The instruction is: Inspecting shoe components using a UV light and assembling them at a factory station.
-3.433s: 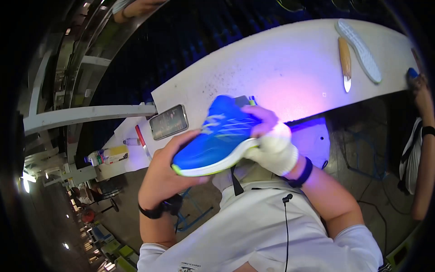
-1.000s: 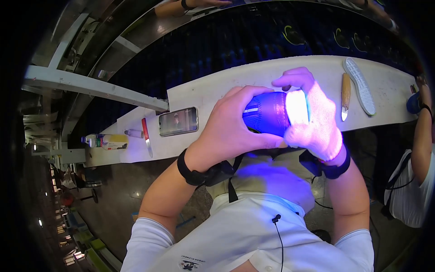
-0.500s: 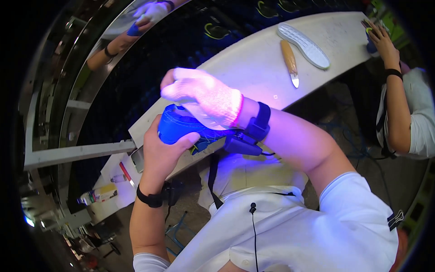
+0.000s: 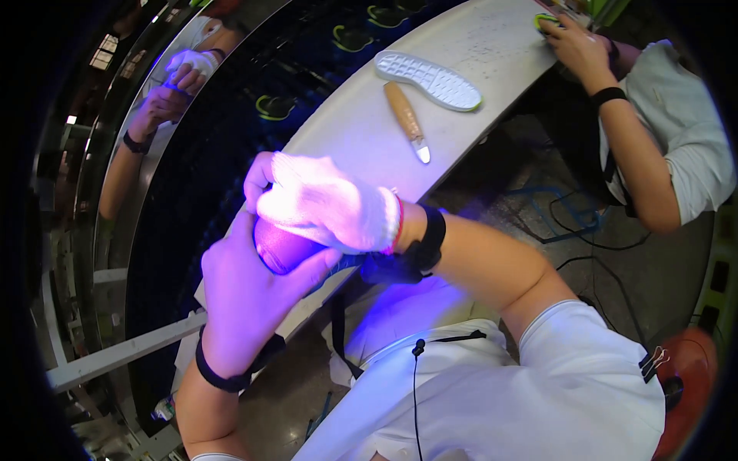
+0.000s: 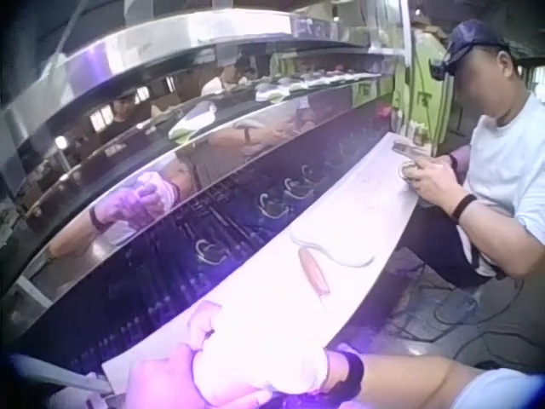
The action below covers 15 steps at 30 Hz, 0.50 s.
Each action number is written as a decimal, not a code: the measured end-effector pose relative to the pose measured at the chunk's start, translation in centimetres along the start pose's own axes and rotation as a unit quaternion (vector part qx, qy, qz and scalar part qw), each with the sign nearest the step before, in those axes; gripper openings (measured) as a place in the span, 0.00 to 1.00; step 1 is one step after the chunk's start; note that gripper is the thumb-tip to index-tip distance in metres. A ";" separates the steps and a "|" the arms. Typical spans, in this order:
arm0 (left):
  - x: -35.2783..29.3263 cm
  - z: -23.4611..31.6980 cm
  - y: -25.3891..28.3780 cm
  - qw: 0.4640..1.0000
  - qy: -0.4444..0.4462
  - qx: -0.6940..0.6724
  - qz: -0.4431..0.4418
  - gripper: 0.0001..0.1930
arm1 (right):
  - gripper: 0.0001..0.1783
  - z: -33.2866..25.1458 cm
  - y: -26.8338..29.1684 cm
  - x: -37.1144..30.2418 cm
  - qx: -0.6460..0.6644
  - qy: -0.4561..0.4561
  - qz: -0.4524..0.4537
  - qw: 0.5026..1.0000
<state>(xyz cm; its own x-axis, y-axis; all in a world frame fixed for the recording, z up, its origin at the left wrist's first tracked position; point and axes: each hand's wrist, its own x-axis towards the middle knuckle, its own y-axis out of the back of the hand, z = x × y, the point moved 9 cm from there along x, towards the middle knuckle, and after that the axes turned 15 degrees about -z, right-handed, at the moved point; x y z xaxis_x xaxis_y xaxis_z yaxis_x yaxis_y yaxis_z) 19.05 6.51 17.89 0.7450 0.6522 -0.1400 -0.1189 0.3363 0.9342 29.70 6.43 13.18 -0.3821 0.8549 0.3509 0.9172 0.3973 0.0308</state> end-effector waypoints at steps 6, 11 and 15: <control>-2.2 5.4 -0.9 0.986 -0.133 0.092 0.023 0.36 | 0.38 -0.6 -1.6 -4.0 0.056 0.025 -0.041 0.997; -5.1 3.8 -1.9 0.978 -0.194 0.073 0.001 0.40 | 0.39 -3.9 -3.7 -5.6 -0.130 0.034 -0.109 0.985; -9.1 0.3 0.8 0.988 -0.143 0.053 0.018 0.40 | 0.50 -4.5 -7.0 -7.2 -0.144 -0.027 -0.118 0.982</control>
<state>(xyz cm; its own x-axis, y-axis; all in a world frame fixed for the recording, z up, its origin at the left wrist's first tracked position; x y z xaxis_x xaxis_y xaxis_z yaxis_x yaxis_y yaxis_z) 12.42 0.67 20.01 0.8987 0.4379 -0.0217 -0.0904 0.2334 0.9682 26.54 -3.96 14.63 -0.5855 0.7702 0.2529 0.7940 0.4820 0.3704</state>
